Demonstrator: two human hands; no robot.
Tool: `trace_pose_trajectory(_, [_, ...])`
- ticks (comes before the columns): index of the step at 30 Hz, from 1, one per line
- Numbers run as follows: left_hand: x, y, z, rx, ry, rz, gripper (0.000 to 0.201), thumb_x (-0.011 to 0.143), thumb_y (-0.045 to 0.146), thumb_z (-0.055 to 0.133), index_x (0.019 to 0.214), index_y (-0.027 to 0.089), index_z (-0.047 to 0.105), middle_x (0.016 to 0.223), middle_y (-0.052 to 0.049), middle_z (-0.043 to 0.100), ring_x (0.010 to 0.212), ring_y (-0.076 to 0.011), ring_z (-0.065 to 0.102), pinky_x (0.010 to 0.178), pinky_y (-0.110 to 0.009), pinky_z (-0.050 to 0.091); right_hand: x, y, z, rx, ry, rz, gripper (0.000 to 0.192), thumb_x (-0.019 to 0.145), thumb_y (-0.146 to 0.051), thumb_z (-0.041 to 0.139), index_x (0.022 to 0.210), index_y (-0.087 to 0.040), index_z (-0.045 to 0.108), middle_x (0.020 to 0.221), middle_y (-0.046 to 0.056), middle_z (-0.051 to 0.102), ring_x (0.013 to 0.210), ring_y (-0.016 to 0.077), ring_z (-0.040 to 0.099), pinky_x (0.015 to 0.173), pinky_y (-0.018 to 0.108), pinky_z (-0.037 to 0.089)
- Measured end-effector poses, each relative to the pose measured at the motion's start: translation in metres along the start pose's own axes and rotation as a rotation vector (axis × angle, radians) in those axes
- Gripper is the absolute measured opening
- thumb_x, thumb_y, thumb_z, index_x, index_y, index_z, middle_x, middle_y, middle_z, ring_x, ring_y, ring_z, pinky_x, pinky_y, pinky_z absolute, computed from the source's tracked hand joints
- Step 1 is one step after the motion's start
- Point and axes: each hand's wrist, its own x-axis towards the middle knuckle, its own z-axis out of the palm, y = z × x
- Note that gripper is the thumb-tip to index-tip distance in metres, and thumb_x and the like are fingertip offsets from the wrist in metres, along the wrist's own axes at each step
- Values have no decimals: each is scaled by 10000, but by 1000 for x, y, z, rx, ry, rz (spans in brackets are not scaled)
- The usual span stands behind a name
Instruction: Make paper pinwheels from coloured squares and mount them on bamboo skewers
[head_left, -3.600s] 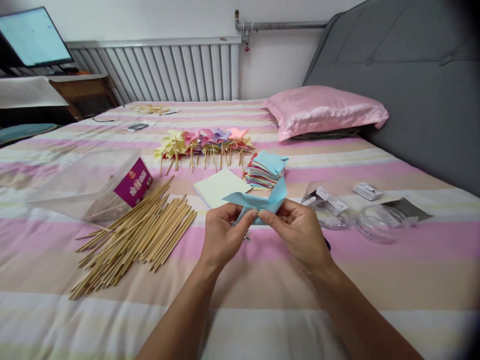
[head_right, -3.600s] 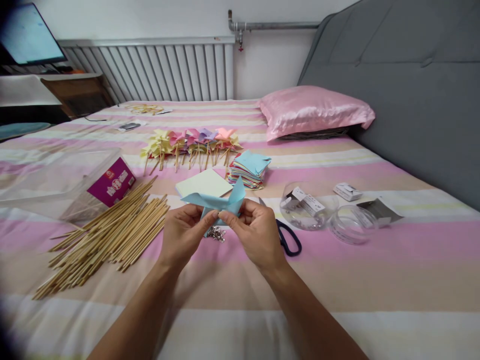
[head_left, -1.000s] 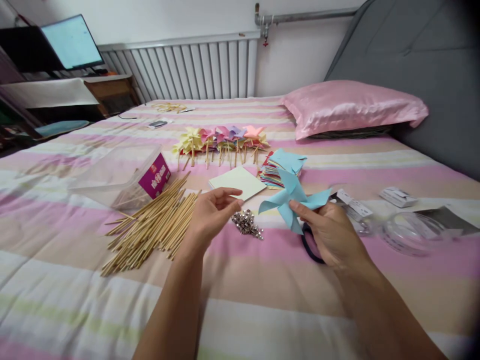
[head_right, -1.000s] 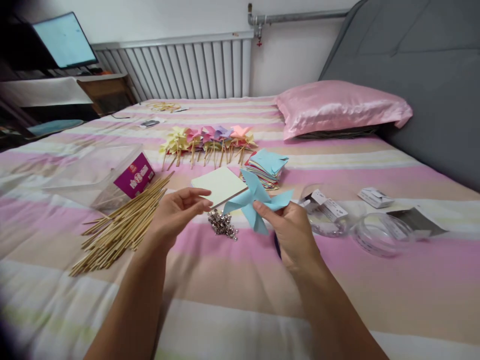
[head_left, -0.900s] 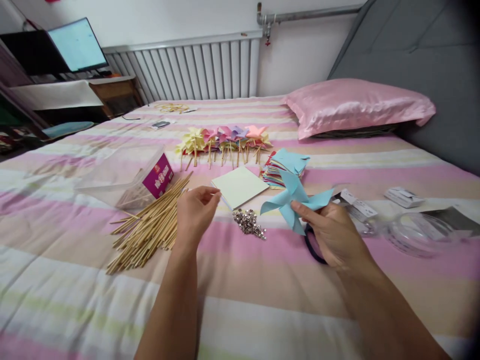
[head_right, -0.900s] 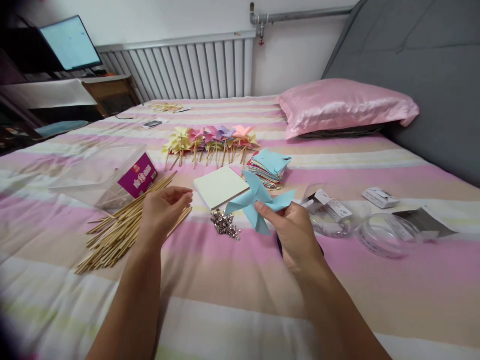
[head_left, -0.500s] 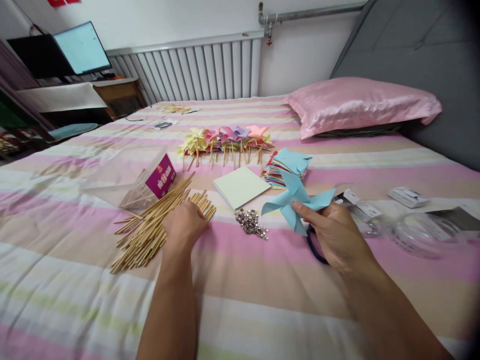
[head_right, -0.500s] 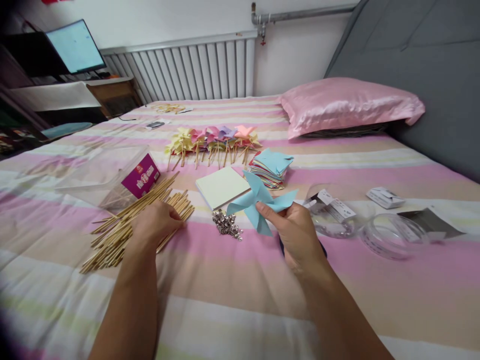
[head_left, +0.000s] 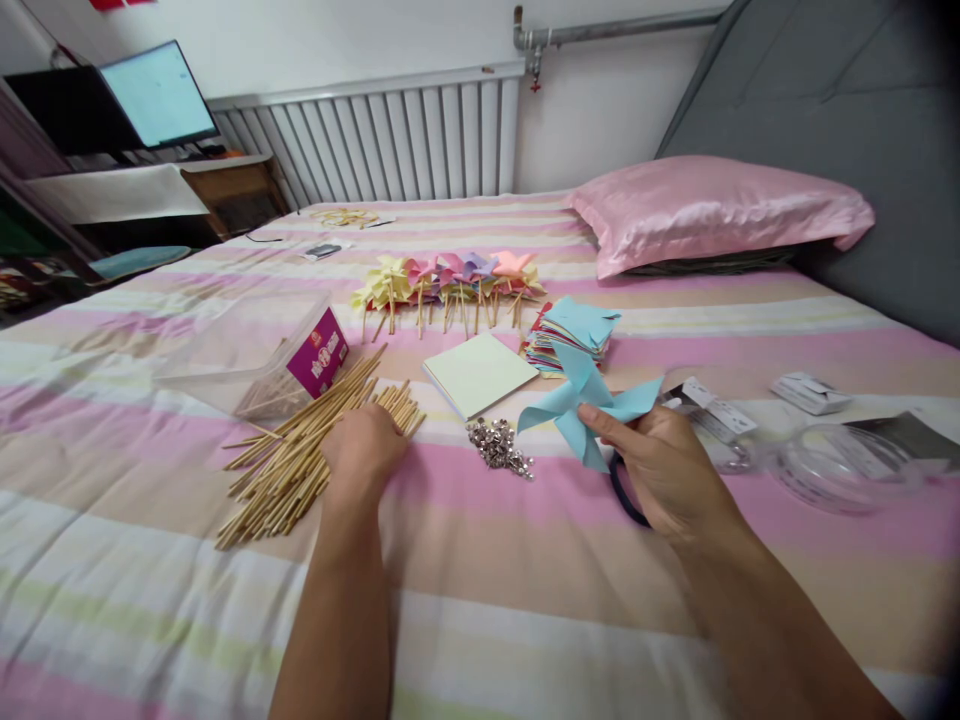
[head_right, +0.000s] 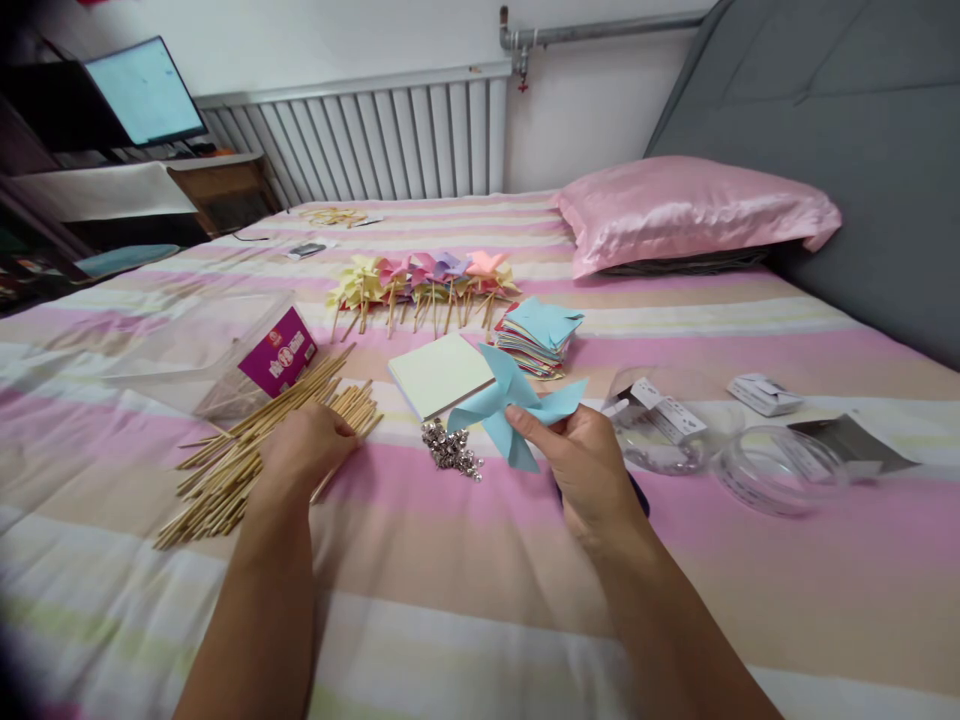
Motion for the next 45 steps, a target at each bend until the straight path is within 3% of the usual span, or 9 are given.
trace_pose_trajectory(4, [0, -1, -2, -11, 74, -6, 212, 657, 252, 562, 774, 215, 735, 809, -122, 716, 807, -325, 642, 597, -345, 417, -1, 1, 0, 1, -33, -9, 242, 622, -317, 801, 793, -175, 705, 870, 42, 720, 783, 186, 651, 729, 317, 507])
trace_pose_trajectory(8, [-4, 4, -4, -366, 125, 280, 203, 728, 312, 578, 766, 192, 738, 772, -80, 720, 747, -246, 637, 623, -307, 428, -4, -2, 1, -19, -191, -83, 172, 684, -300, 766, 804, -192, 707, 806, 20, 714, 719, 164, 641, 621, 275, 503])
trace_pose_trajectory(12, [-16, 17, -5, -844, -51, 662, 246, 785, 349, 596, 847, 144, 718, 836, -82, 713, 731, -181, 612, 626, -260, 444, -12, -12, 3, -185, -448, -240, 67, 708, -234, 744, 733, -193, 698, 719, 6, 686, 666, 148, 626, 579, 251, 486])
trace_pose_trajectory(16, [-29, 27, -8, -1029, -303, 888, 225, 813, 318, 607, 886, 125, 697, 727, -49, 662, 607, -111, 538, 549, -219, 418, -20, -21, 6, -350, -599, -398, 49, 736, -155, 705, 762, -196, 713, 726, 12, 682, 663, 136, 623, 617, 253, 493])
trace_pose_trajectory(21, [-35, 29, -14, -1068, -358, 946, 190, 795, 294, 644, 806, 117, 713, 659, -38, 640, 558, -89, 502, 515, -206, 394, -19, -21, 9, -445, -517, -720, 99, 762, -134, 687, 819, -208, 719, 826, 25, 608, 759, 128, 590, 667, 254, 478])
trace_pose_trajectory(26, [-34, 27, -15, -1058, -390, 964, 170, 769, 269, 677, 769, 108, 731, 687, -76, 664, 621, -126, 555, 553, -229, 419, -16, -19, 7, -505, -422, -886, 156, 734, -75, 685, 813, -204, 722, 903, 42, 540, 833, 144, 551, 678, 264, 471])
trace_pose_trajectory(32, [-34, 27, -16, -1065, -401, 959, 156, 744, 245, 702, 842, 133, 751, 723, -76, 658, 627, -120, 557, 534, -218, 407, -17, -16, 7, -579, -379, -943, 243, 708, -1, 664, 824, -208, 715, 941, 45, 595, 800, 145, 570, 683, 287, 477])
trace_pose_trajectory(39, [-34, 25, -16, -1026, -422, 962, 178, 775, 270, 668, 884, 155, 749, 752, -75, 644, 654, -126, 556, 550, -222, 405, -16, -17, 7, -674, -266, -1014, 117, 763, -130, 673, 815, -231, 702, 875, 38, 662, 821, 174, 630, 715, 321, 483])
trace_pose_trajectory(45, [-35, 26, -17, -1024, -462, 945, 211, 780, 309, 659, 885, 149, 746, 812, -104, 690, 717, -168, 603, 618, -251, 452, -15, -15, 8, -691, -213, -1031, 126, 774, -135, 652, 815, -244, 700, 837, 21, 692, 781, 172, 646, 713, 328, 478])
